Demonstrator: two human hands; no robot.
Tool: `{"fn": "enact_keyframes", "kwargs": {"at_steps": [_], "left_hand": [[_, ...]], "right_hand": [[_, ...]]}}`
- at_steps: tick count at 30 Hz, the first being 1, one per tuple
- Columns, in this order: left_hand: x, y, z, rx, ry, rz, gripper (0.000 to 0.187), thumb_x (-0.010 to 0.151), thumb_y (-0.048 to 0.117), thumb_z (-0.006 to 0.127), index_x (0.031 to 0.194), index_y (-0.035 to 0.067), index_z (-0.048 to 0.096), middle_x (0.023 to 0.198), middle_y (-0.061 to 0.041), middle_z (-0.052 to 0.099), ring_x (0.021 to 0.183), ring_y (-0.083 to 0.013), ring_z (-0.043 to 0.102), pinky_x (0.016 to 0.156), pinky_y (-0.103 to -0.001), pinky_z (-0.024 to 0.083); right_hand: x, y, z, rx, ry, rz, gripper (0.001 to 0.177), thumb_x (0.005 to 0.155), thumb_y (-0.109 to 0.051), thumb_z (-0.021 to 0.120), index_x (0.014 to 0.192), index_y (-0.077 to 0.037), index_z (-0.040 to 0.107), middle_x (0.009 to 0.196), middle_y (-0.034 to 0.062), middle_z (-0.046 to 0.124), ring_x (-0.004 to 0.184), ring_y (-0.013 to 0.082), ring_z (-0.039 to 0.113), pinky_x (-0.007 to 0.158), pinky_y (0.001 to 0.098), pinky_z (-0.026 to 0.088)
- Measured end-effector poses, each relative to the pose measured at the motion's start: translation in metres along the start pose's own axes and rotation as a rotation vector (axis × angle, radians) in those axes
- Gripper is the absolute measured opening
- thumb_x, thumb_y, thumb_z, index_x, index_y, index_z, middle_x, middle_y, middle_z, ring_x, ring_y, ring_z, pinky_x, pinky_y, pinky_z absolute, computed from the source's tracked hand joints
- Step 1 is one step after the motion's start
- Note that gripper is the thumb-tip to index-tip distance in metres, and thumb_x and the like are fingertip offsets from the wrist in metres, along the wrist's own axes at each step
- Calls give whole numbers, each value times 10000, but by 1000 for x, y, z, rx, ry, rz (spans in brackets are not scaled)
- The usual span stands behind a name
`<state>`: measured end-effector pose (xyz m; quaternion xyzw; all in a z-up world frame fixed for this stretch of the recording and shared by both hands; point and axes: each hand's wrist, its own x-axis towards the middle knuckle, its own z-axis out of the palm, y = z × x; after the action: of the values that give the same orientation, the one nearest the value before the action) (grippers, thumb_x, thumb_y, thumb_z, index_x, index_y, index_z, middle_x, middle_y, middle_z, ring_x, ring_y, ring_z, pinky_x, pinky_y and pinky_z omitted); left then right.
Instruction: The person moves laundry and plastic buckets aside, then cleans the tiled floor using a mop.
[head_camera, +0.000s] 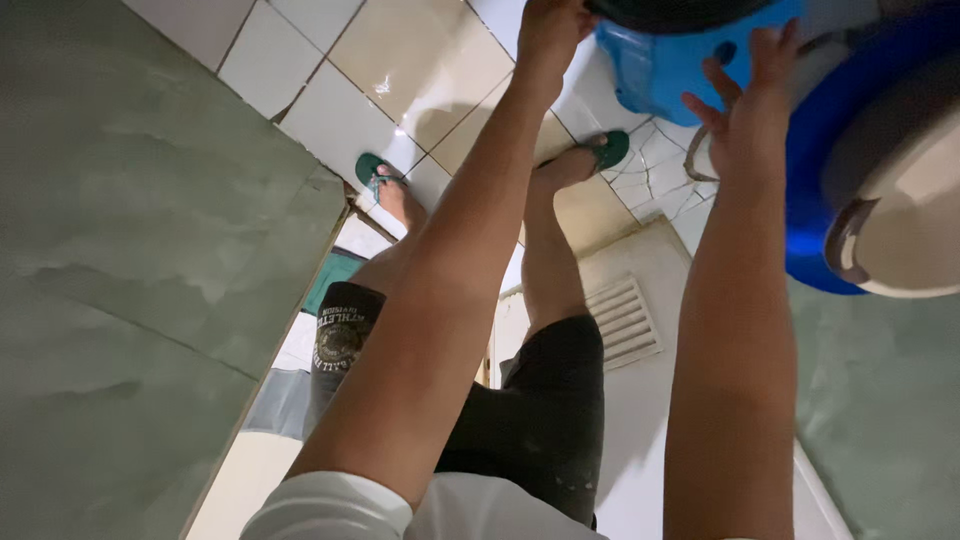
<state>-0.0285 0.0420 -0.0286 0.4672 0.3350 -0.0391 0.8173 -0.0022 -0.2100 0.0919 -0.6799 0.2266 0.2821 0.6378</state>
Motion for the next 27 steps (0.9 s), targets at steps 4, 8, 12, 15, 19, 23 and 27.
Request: {"fn": "enact_keyframes", "kwargs": {"at_steps": [4, 8, 12, 15, 19, 23, 27], "left_hand": [[-27, 27, -19, -43, 23, -57, 288, 957, 334, 633, 1018, 54, 614, 781, -50, 671, 730, -154, 683, 782, -343, 617], [-46, 28, -50, -145, 52, -51, 384, 968, 402, 671, 995, 44, 534, 879, -21, 613, 798, -104, 626, 786, -327, 585], [-67, 31, -92, -25, 94, -104, 398, 985, 415, 669, 948, 46, 525, 774, -53, 582, 682, -123, 606, 673, -312, 580], [-86, 48, -126, -29, 81, -134, 376, 982, 417, 657, 972, 58, 546, 790, -48, 601, 690, -115, 619, 672, -288, 585], [-95, 76, -166, 100, 84, -260, 544, 952, 561, 590, 973, 18, 595, 788, -58, 632, 702, -140, 662, 679, -294, 615], [-102, 83, -220, 216, 128, -292, 750, 878, 730, 521, 1058, 7, 608, 822, -67, 633, 734, -167, 706, 683, -342, 654], [-121, 83, -266, 243, 181, -197, 812, 856, 789, 521, 1188, 48, 521, 989, -63, 624, 864, -169, 727, 744, -359, 675]], "right_hand": [[20, 8, 11, 34, -51, 13, 750, 1154, -523, 521, 1702, -277, 71, 1819, 120, 266, 1442, 392, 555, 1043, 488, 599], [20, 12, 22, -3, -22, 70, 633, 1167, -378, 559, 1690, -247, 225, 1671, 180, 417, 1288, 382, 684, 972, 411, 663], [11, 17, 48, -129, 61, 151, 623, 1098, -382, 543, 1626, -268, 234, 1600, 147, 497, 1123, 415, 740, 763, 388, 621], [-2, 20, 72, -144, 73, 132, 647, 1116, -336, 547, 1618, -272, 143, 1593, 172, 437, 1217, 402, 699, 867, 431, 685], [-9, 14, 99, -168, 46, 139, 605, 1163, -346, 510, 1634, -237, 145, 1623, 206, 430, 1275, 420, 678, 939, 480, 642], [-24, 18, 128, -333, 55, 262, 534, 1082, -376, 448, 1548, -161, 298, 1499, 179, 553, 1205, 400, 713, 887, 484, 646], [-50, 38, 155, -417, -31, 292, 570, 1085, -441, 492, 1527, -128, 313, 1410, 164, 598, 1189, 366, 669, 898, 476, 646]]}}
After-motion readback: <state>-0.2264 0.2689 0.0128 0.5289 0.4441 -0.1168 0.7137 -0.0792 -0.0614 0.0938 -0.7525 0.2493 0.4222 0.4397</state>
